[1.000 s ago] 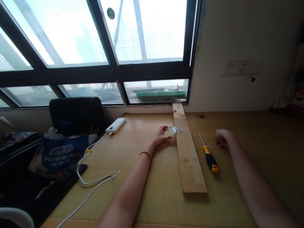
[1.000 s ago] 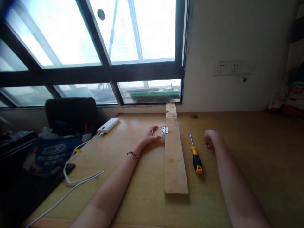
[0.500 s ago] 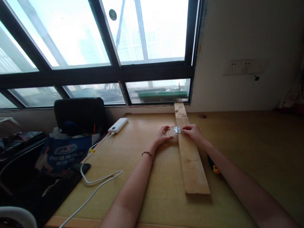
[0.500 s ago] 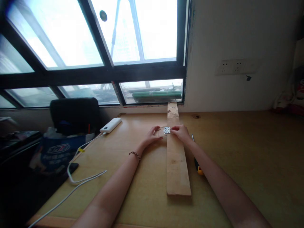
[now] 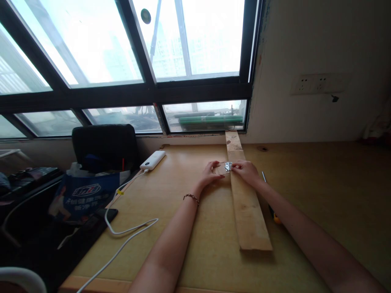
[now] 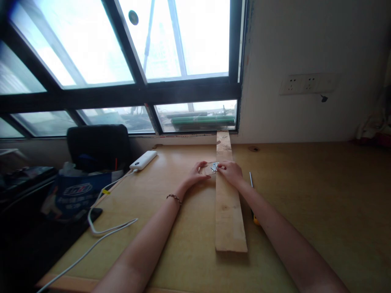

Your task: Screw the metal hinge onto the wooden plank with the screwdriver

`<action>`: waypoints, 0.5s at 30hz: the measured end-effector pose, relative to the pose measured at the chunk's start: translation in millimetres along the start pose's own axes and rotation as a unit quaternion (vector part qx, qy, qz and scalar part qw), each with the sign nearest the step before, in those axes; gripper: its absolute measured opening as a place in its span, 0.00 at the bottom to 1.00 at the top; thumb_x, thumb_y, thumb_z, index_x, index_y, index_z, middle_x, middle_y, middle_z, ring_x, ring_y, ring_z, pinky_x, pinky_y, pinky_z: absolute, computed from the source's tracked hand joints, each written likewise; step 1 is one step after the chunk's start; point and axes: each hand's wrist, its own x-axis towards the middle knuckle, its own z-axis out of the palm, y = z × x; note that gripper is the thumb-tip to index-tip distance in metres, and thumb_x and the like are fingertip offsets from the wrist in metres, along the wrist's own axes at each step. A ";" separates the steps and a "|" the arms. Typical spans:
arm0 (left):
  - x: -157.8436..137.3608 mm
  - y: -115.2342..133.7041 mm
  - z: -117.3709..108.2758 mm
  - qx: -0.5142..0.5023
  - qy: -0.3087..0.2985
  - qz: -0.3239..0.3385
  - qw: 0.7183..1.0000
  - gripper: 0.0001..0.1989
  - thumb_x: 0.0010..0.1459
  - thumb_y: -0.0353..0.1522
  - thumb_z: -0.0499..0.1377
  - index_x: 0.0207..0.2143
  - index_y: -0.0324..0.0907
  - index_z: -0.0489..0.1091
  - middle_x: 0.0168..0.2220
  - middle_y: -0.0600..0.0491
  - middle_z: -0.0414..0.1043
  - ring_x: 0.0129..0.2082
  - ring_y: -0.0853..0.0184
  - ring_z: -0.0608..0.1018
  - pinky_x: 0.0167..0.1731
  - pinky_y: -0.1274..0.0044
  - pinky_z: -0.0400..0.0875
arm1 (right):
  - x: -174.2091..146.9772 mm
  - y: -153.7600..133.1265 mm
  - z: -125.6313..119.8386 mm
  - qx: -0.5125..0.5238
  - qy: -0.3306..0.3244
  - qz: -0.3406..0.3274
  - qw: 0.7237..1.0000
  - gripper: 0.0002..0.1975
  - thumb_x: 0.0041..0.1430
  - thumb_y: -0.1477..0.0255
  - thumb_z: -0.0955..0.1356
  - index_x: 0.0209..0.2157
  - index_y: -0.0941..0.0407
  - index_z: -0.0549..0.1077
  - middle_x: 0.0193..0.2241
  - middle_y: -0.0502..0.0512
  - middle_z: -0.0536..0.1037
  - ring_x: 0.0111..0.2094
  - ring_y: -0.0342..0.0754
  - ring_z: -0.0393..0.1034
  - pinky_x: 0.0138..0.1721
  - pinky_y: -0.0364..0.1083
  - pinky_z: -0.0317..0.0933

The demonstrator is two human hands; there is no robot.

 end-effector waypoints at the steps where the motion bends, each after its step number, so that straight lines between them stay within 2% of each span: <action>1: 0.2 -0.7 -0.1 0.002 0.001 0.001 1.000 0.36 0.32 0.36 0.70 0.46 0.38 0.63 0.46 0.46 0.64 0.47 0.61 0.69 0.49 0.69 0.63 | -0.4 -0.9 -0.4 -0.006 -0.002 -0.004 1.000 0.09 0.52 0.64 0.66 0.32 0.51 0.77 0.30 0.52 0.78 0.30 0.47 0.69 0.31 0.43 0.58; 6: 0.1 -1.9 -0.7 0.009 0.001 0.007 1.000 0.36 0.32 0.36 0.70 0.46 0.39 0.63 0.46 0.46 0.64 0.47 0.61 0.69 0.49 0.68 0.63 | -2.0 2.3 -1.1 -0.013 -0.011 -0.003 1.000 0.10 0.53 0.63 0.65 0.31 0.51 0.77 0.30 0.51 0.76 0.29 0.46 0.68 0.30 0.43 0.57; 9: -0.2 -1.8 -0.5 0.004 0.002 0.004 1.000 0.36 0.32 0.36 0.70 0.46 0.39 0.63 0.47 0.46 0.64 0.47 0.61 0.69 0.49 0.68 0.63 | 0.3 6.0 -2.4 0.004 -0.019 -0.015 1.000 0.13 0.51 0.61 0.67 0.37 0.52 0.75 0.33 0.51 0.75 0.29 0.46 0.67 0.31 0.44 0.58; 12: 0.3 -3.5 0.5 -0.014 0.002 0.001 1.000 0.37 0.31 0.36 0.70 0.46 0.39 0.63 0.46 0.46 0.64 0.47 0.61 0.69 0.49 0.68 0.63 | 9.1 9.5 -2.3 0.021 -0.032 -0.062 0.997 0.31 0.42 0.60 0.71 0.50 0.53 0.66 0.43 0.54 0.73 0.40 0.51 0.65 0.40 0.47 0.59; 15: 1.3 -5.1 1.1 -0.026 0.009 -0.001 1.000 0.37 0.30 0.35 0.70 0.46 0.39 0.63 0.46 0.46 0.64 0.47 0.60 0.70 0.50 0.67 0.63 | 21.3 12.8 1.9 0.008 -0.085 -0.093 0.992 0.46 0.35 0.59 0.74 0.57 0.54 0.56 0.48 0.57 0.70 0.47 0.55 0.60 0.47 0.51 0.55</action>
